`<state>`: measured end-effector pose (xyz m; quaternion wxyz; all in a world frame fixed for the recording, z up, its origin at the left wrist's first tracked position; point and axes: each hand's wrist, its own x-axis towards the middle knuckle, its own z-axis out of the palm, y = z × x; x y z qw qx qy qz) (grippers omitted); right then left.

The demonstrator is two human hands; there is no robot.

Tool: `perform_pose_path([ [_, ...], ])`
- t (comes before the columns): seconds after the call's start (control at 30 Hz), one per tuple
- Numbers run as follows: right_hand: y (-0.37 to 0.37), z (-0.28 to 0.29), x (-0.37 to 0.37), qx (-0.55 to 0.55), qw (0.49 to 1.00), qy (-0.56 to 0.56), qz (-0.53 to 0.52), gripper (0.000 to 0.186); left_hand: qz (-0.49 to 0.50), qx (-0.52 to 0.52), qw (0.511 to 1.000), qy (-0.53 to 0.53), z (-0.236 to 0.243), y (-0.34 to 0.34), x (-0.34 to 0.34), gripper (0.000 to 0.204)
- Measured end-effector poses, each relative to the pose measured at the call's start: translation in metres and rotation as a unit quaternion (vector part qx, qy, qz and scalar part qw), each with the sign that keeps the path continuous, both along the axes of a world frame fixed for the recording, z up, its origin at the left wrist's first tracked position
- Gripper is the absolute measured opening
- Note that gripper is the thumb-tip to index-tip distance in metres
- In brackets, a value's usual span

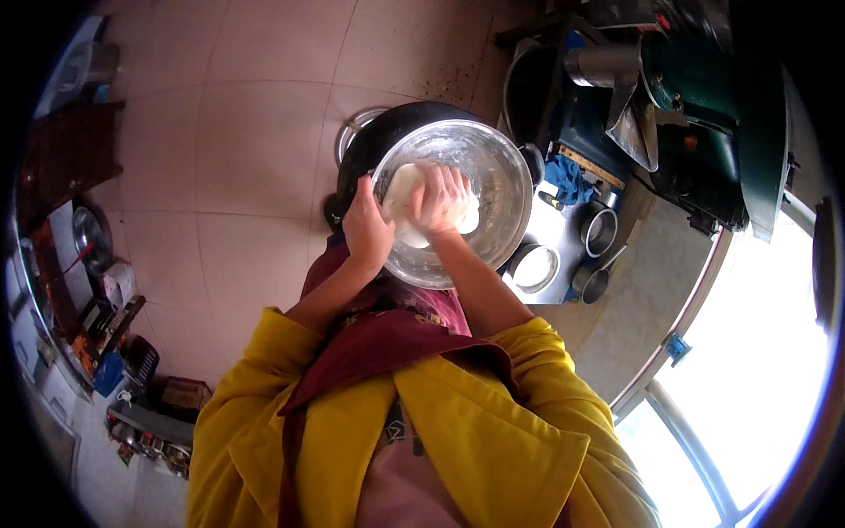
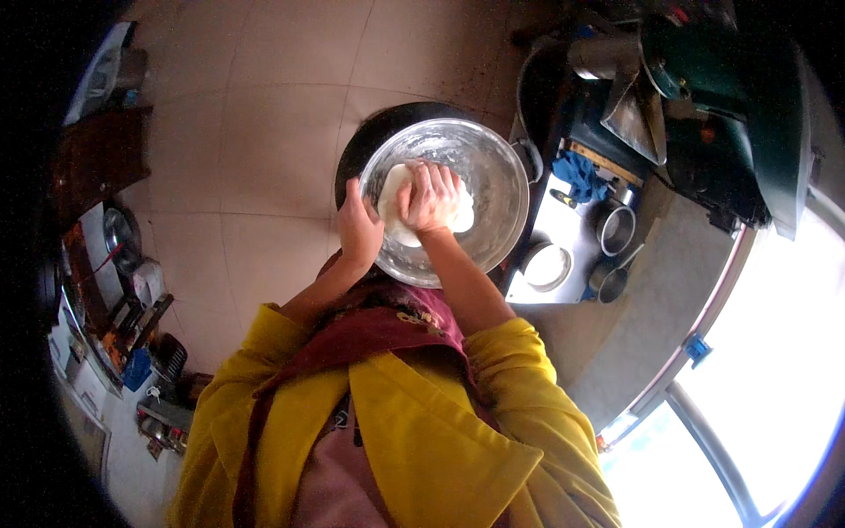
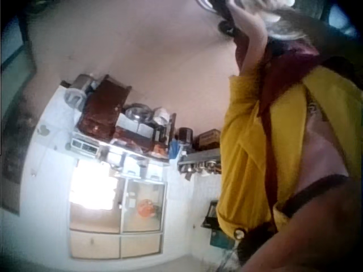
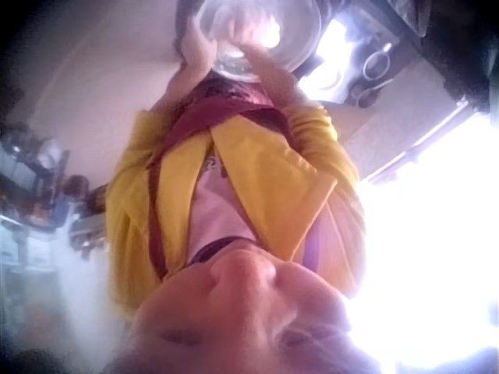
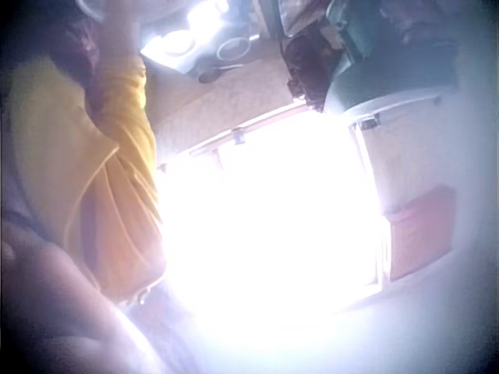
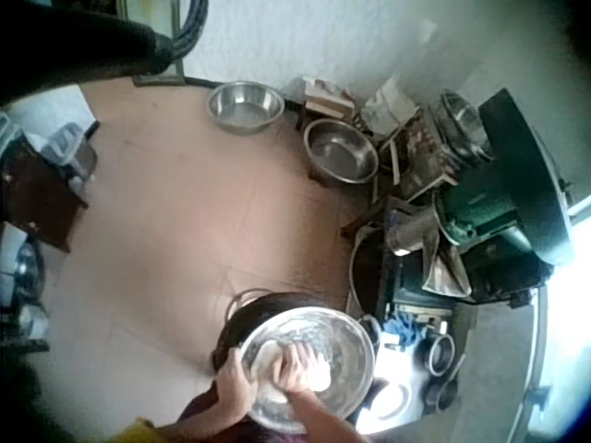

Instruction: The person kneads a ball of dough by hand inside a large metal bowl. They repeatedly press, fold, and turn the dough to develop its texture.

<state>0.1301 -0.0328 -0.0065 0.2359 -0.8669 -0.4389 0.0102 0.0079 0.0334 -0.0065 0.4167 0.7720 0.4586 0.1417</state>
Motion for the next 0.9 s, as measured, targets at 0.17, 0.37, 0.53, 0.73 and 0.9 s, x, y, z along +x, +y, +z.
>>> perform_pose_path([
  [0.17, 0.018, -0.016, 0.044, 0.034, 0.997, 0.014, 0.062, 0.02, 0.012, -0.051, 0.998, 0.02, 0.011, 0.003, 0.002, 0.039],
  [0.37, 0.026, -0.023, 0.067, 0.009, 0.997, 0.029, 0.065, 0.025, 0.023, -0.07, 0.995, 0.06, 0.02, 0.004, 0.006, 0.051],
  [0.53, 0.042, -0.004, 0.061, -0.147, 0.986, 0.066, -0.047, 0.038, 0.033, -0.038, 0.998, 0.043, 0.007, 0.002, 0.01, 0.049],
  [0.73, 0.015, 0.072, 0.011, -0.117, 0.953, 0.257, 0.107, 0.043, -0.015, 0.028, 0.997, -0.064, -0.021, 0.041, 0.014, 0.045],
  [0.9, -0.036, 0.078, -0.038, -0.083, 0.993, -0.048, 0.076, 0.029, -0.047, -0.02, 0.995, -0.09, -0.018, 0.057, 0.032, 0.04],
])
